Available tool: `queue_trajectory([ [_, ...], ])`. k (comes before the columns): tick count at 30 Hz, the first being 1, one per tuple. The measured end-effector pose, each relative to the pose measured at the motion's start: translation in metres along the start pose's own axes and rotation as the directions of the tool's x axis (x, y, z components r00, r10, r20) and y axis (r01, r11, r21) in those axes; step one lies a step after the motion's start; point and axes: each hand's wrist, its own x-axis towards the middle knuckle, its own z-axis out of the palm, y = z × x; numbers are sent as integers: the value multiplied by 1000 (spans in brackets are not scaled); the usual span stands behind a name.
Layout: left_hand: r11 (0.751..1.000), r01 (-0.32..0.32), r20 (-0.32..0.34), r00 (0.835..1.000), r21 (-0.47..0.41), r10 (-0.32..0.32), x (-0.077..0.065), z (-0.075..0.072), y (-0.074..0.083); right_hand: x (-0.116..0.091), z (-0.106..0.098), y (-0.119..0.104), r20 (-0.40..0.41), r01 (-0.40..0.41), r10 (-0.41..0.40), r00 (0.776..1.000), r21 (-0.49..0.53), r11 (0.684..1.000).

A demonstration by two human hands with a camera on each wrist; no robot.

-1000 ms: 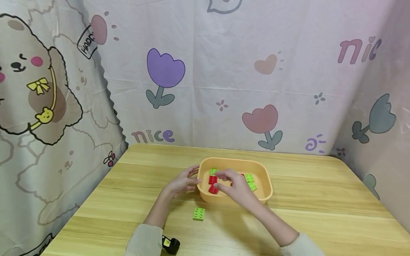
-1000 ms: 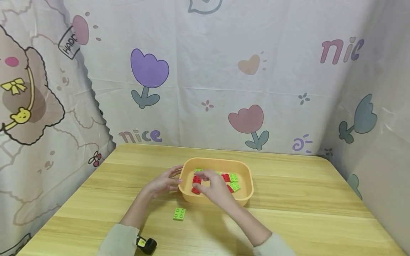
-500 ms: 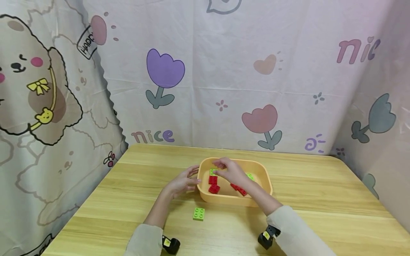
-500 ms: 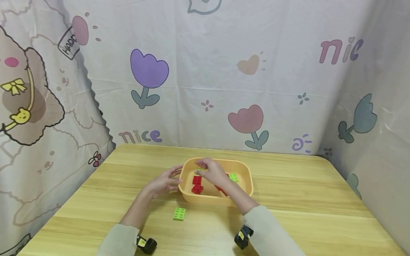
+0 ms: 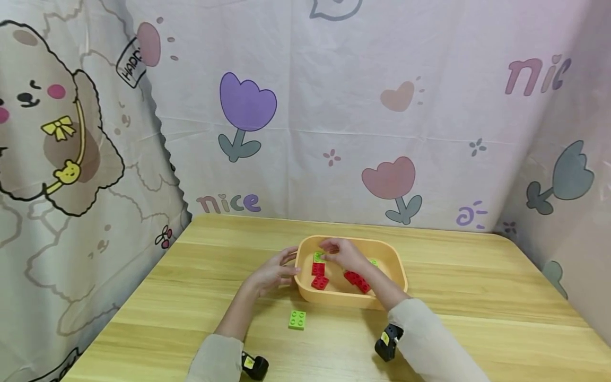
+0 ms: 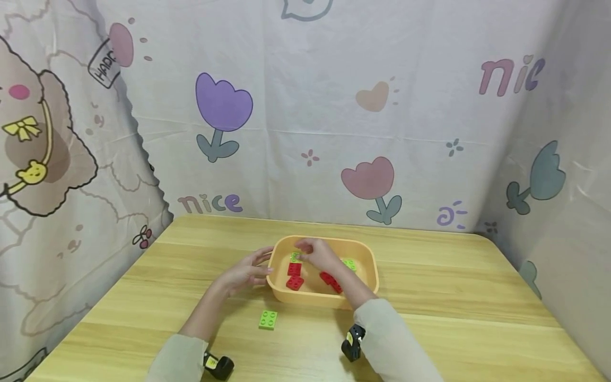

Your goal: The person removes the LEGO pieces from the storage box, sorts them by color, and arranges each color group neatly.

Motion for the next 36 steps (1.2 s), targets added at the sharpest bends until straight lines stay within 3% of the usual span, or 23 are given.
queue_trajectory([
  [5,1000,3,-3,1000,3,-3,1,0,-2,-1,0,5,15,-39,38,999,73,997],
  [14,1000,3,-6,1000,3,-3,2,-2,-4,-1,6,9,40,-71,70,997,36,997],
  [30,1000,-13,-1,1000,13,13,0,-1,-2,-2,3,13,77,-111,104,992,103,988],
  [36,1000,-12,0,1000,7,12,1,-1,-3,-2,4,14,91,-117,110,990,82,990],
])
